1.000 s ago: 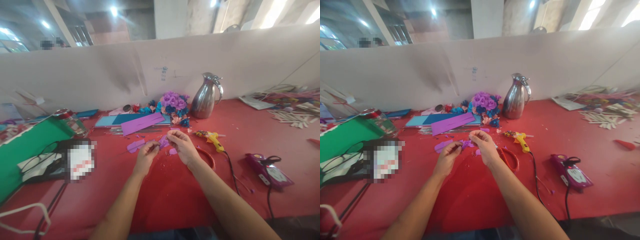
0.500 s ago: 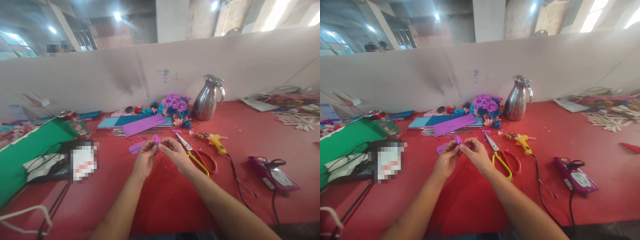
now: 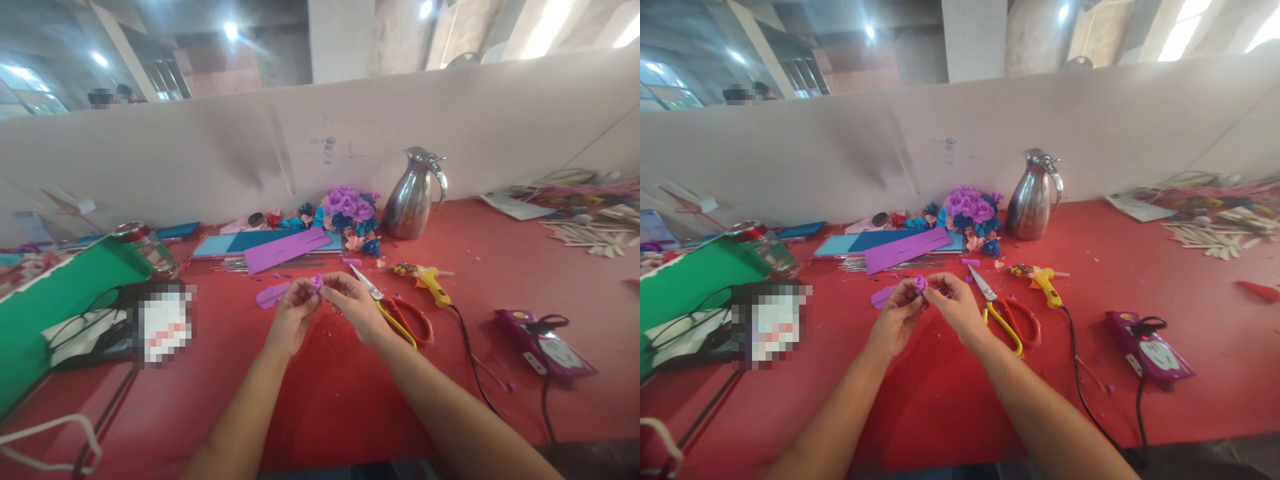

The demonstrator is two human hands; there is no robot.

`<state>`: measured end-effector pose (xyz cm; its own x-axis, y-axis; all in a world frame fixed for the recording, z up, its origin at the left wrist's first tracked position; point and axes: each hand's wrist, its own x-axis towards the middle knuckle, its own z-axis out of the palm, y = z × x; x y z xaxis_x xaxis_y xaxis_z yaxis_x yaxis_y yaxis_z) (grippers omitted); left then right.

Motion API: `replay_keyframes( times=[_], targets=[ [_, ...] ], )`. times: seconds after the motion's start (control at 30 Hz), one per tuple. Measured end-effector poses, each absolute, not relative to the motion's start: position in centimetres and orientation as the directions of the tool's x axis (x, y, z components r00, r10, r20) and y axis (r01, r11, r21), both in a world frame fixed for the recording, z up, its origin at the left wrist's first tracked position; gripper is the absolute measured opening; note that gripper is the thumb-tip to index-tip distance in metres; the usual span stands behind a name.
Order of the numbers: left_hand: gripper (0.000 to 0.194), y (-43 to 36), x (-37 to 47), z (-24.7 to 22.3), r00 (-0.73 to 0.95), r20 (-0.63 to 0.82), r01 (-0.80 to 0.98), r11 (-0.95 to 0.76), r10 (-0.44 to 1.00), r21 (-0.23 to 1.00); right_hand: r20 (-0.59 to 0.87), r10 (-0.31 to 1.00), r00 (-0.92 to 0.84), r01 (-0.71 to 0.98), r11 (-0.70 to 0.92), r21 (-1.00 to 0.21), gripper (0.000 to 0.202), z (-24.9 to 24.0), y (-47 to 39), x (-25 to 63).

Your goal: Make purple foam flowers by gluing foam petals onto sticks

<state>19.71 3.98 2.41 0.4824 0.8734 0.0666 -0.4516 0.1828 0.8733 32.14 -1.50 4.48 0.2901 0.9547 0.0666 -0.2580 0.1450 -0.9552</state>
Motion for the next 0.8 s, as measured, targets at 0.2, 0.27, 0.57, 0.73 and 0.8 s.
replay_keyframes(
  times=[0.2, 0.27, 0.57, 0.73, 0.8],
  targets=[
    [0.018, 4.03, 19.55, 2.35, 0.524, -0.003, -0.430, 0.268, 0.852, 0.862, 0.023, 0.980, 0.200, -0.360, 0.096, -0.928, 0.019, 4.64, -1.51, 32.54],
    [0.015, 4.14, 19.52, 2.28, 0.523, -0.021, -0.442, 0.292, 0.852, 0.848, 0.006, 0.982, 0.191, -0.380, 0.079, -0.921, 0.020, 4.49, -1.45, 32.67],
    [0.020, 4.50, 19.37, 1.90, 0.517, -0.024, -0.435, 0.287, 0.856, 0.853, 0.021, 0.981, 0.191, -0.404, 0.099, -0.909, 0.027, 4.45, -1.43, 32.55],
    [0.018, 4.35, 19.53, 2.12, 0.483, -0.015, -0.451, 0.264, 0.875, 0.852, 0.055, 0.970, 0.236, -0.363, 0.140, -0.921, 0.031, 4.41, -1.44, 32.64],
    [0.019, 4.31, 19.60, 2.17, 0.474, -0.018, -0.455, 0.262, 0.880, 0.851, 0.040, 0.968, 0.248, -0.364, 0.132, -0.922, 0.032, 4.39, -1.42, 32.65]
  ],
)
